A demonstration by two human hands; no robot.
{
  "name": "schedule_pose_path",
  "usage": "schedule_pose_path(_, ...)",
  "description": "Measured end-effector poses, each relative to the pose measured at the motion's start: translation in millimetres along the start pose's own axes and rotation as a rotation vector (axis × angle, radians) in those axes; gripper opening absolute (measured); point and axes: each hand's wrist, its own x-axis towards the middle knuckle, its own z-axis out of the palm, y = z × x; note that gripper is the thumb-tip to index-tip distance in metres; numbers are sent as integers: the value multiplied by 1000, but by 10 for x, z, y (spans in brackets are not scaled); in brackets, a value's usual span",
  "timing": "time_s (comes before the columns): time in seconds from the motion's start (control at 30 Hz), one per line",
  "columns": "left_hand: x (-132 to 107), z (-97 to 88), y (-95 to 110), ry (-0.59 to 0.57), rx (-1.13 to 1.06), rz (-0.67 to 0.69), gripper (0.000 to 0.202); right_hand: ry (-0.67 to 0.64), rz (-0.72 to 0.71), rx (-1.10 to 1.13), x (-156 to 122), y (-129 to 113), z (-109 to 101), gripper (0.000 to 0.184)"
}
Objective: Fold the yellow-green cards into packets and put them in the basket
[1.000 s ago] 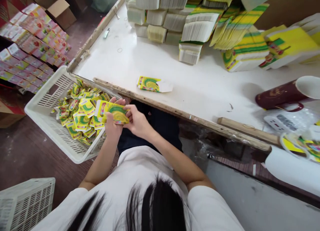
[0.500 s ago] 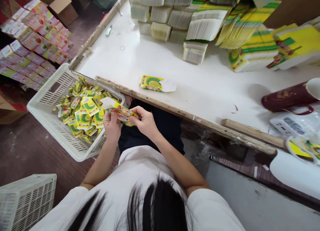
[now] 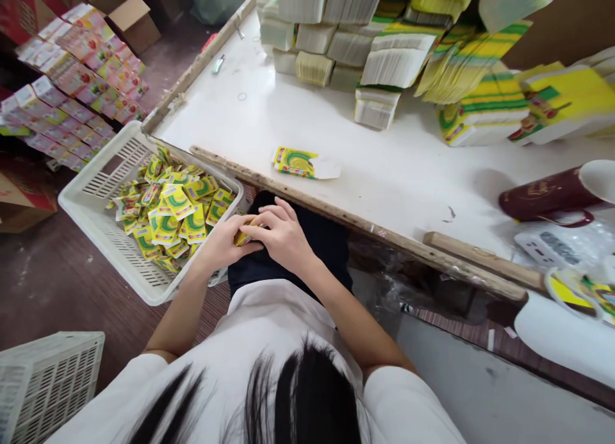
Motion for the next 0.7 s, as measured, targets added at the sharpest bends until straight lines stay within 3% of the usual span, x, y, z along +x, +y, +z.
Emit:
schedule_pose_path(0.03, 2, 65, -8, -9, -5, -28, 59, 72, 43, 19, -3, -23, 3, 28)
schedule_pose_path(0.07, 0, 130, -16, 30, -1, -55, 56, 157, 110, 56, -5, -41, 9, 43)
schedule_pose_path(0.13, -8, 246, -26, 159, 32, -84, 69, 295, 270, 219, -8, -61, 38, 77)
schedule_pose_path(0.17, -12, 292, -26, 208, 54, -80, 79, 309, 345, 345, -8, -69, 61, 83)
schedule_pose_path(0.23, -13, 353, -19, 274, 92, -59, 89, 225, 470, 629, -4, -86, 115, 76)
schedule_pose_path(0.37, -4, 385, -4, 311, 130, 5, 86, 4, 651, 1046, 13, -105, 213, 54)
schedule_pose_path(0.53, -15, 408, -6, 285, 101, 109, 73, -120, 651, 1169, 21, -5, 291, 57)
schedule_pose_path(0.7, -11, 441, -20, 252, 61, 2, 55, -131, 503, 1001, 8, 30, 251, 73)
